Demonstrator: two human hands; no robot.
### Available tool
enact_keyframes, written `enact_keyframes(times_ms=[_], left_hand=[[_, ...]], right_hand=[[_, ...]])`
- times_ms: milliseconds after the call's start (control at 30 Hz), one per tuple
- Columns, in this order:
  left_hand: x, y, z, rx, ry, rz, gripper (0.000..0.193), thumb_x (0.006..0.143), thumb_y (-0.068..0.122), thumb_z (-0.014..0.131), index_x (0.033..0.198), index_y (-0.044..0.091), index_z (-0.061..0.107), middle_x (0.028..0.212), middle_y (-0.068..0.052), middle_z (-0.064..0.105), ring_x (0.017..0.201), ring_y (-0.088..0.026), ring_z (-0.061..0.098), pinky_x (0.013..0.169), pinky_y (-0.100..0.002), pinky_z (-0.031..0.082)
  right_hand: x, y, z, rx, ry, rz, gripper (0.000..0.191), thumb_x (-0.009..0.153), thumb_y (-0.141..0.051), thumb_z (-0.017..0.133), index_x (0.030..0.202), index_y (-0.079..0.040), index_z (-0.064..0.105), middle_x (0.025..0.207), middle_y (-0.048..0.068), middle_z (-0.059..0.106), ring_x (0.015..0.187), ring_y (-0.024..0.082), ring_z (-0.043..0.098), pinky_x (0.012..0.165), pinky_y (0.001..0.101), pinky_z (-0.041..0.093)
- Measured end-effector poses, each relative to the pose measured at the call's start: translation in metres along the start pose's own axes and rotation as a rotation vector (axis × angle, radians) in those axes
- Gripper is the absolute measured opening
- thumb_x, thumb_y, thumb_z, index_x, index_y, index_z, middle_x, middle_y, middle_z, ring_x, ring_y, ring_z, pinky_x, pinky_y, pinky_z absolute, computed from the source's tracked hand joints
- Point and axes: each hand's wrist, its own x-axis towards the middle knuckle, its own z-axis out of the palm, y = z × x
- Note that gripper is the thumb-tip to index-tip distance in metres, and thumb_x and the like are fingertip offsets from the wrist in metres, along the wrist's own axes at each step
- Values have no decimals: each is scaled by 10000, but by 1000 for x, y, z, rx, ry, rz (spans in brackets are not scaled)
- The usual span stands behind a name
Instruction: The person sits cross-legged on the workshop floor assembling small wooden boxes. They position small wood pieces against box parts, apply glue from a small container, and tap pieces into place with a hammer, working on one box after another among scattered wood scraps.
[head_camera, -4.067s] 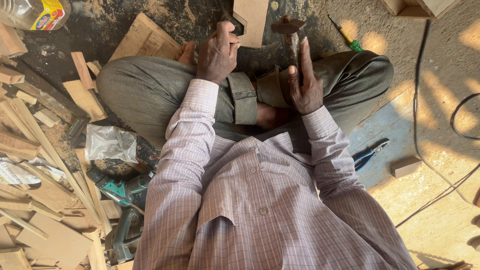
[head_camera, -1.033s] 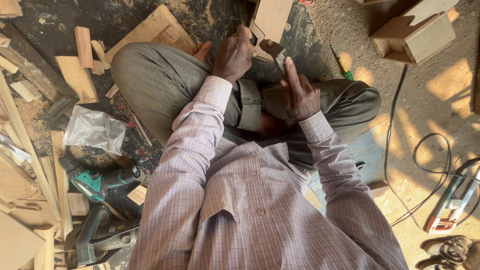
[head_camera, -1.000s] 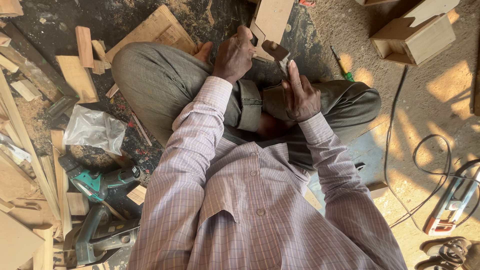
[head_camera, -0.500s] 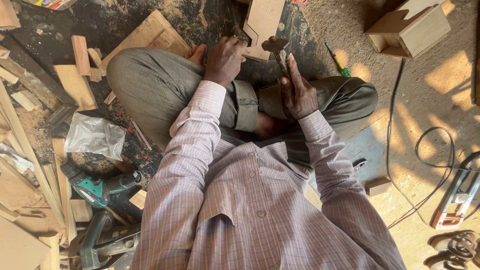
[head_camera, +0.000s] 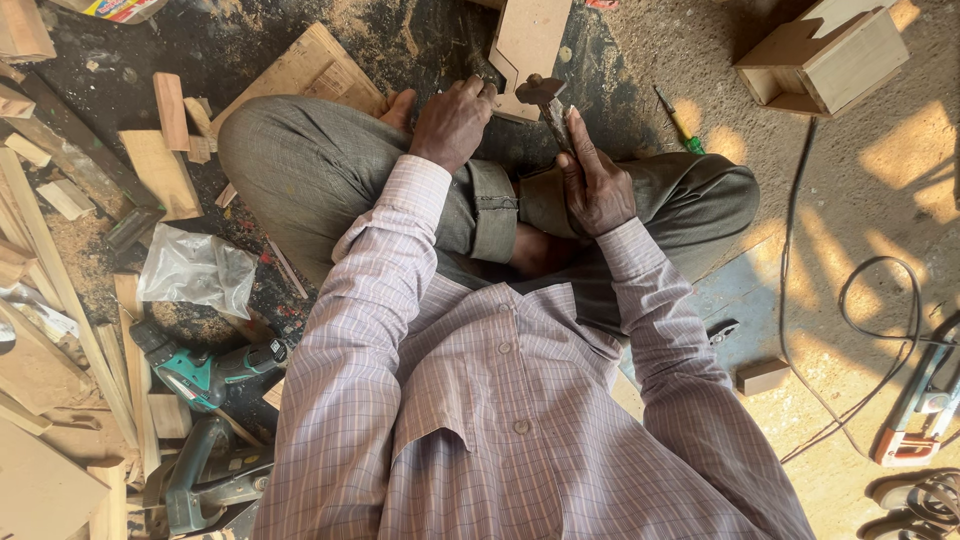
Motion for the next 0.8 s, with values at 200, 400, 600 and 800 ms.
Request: enact_keyframes(times_ms=[200,400,600,800], left_hand=[[5,-7,-2,-71,-94,-12,209,968,-35,606,1150,-13,706,1191,-177,701,978,-281,735,823,-371,637],[5,-7,-5,-173,-90,-54,196,923,-25,643,1105,-10,716,1131,-161,713,953,-302,739,820,-407,626],[5,-8,-5,-155,0,-19,266,879,-59,651,1129,-8,727,1118,-167,714,935,-304,741,789,-391,629],[4,-7,-7,-202,-67,-76,247,882,-76,650,1105,-9,731,1148,-174,708,963,-307,733,842,-402,619]], right_hand=[[6,-8,-4,-75,-25,-57,563,1128,-224,613,1636,-184,376,1066,186,741,855,367,749,699,457,604],[8,-16,-5,-13,186,-230,567,1159,-197,576,1662,-193,314,1122,244,697,882,382,735,715,457,613],[7,-13,-4,-296,-165,-18,555,1107,-274,637,1606,-199,406,843,176,689,561,330,653,529,490,547],[5,-4,10,-192,44,-134,532,1187,-282,544,1651,-152,319,1056,222,734,558,206,648,412,363,543]])
